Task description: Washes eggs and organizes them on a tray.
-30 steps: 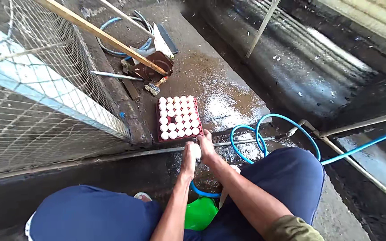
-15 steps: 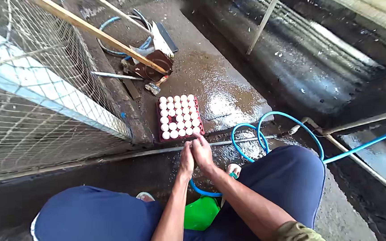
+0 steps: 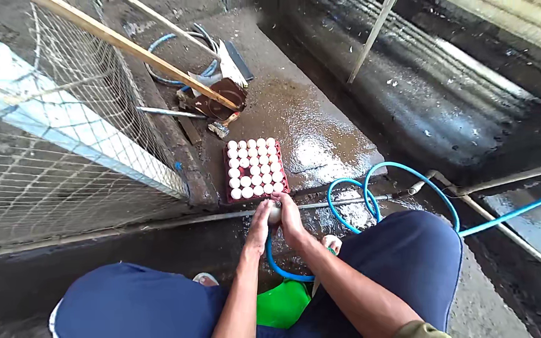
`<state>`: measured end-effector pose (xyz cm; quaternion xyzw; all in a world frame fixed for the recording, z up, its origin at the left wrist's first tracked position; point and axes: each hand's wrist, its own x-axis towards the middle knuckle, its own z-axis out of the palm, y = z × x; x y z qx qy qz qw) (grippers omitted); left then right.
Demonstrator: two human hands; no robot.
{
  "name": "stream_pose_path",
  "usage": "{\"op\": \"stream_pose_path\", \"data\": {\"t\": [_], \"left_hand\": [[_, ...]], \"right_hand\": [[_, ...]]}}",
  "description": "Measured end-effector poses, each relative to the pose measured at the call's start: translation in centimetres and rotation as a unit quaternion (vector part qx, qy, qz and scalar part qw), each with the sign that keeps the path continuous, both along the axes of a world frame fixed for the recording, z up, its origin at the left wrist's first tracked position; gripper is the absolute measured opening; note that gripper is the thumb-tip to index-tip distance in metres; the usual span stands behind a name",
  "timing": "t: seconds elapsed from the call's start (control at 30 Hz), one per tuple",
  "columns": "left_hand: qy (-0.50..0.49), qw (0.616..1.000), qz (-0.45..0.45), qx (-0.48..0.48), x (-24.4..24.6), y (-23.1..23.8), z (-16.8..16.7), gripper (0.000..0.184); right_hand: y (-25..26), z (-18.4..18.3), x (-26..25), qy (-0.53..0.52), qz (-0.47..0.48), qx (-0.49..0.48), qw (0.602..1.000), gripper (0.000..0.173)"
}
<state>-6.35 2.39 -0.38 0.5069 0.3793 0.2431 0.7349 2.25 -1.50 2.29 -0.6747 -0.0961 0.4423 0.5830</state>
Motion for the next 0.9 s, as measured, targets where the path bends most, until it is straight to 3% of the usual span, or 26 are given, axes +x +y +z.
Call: {"op": "stream_pose_path", "data": {"t": [0.07,0.2,0.3,0.37,0.43,0.53,0.63,0.7,0.77,0.9], "left_hand": [[0.004,0.998,0.023,0.063,0.7,-0.8,-0.1,0.045],[0.030,0.984,0.060,0.166,1.4,-1.6,-0.7,0.039],[0.052,0.979,0.077,0.181,1.2,-1.6,-0.9,0.039],[0.048,0.988,0.063,0.136,0.7,-1.6,-0.6,0.044],[0.022,0.998,0.036,0.039,0.3,-1.5,0.1,0.049],[-0.033,0.995,-0.035,-0.082,-0.8,-0.6,0.5,0.054],[-0.011,0.997,-0.048,-0.054,-0.7,-0.2,0.2,0.039],[0.013,0.999,0.011,-0.050,0.1,-0.4,0.9,0.044],[0.000,0.997,0.001,-0.072,0.4,-0.6,1.8,0.048],[0.071,0.997,0.005,-0.005,1.0,-1.4,1.7,0.047]], "right_hand": [[-0.8,0.1,-1.0,-0.085,-0.012,0.021,0.996,0.045],[0.0,-0.2,-0.3,-0.038,-0.028,-0.034,0.998,0.043],[-1.2,0.0,-1.7,-0.115,0.007,-0.023,0.993,0.048],[-0.5,-0.5,-0.4,-0.060,0.015,-0.043,0.997,0.048],[0.4,-0.9,1.1,0.063,0.005,-0.068,0.996,0.040],[0.6,-1.8,1.8,0.145,-0.060,-0.027,0.987,0.036],[0.1,-0.9,0.7,-0.002,-0.051,0.008,0.999,0.039],[-1.3,0.0,-1.2,-0.172,0.036,0.026,0.984,0.047],[-1.7,-0.1,-1.8,-0.276,0.075,0.040,0.957,0.049],[-0.1,-0.5,0.3,-0.161,0.013,-0.044,0.986,0.045]]}}
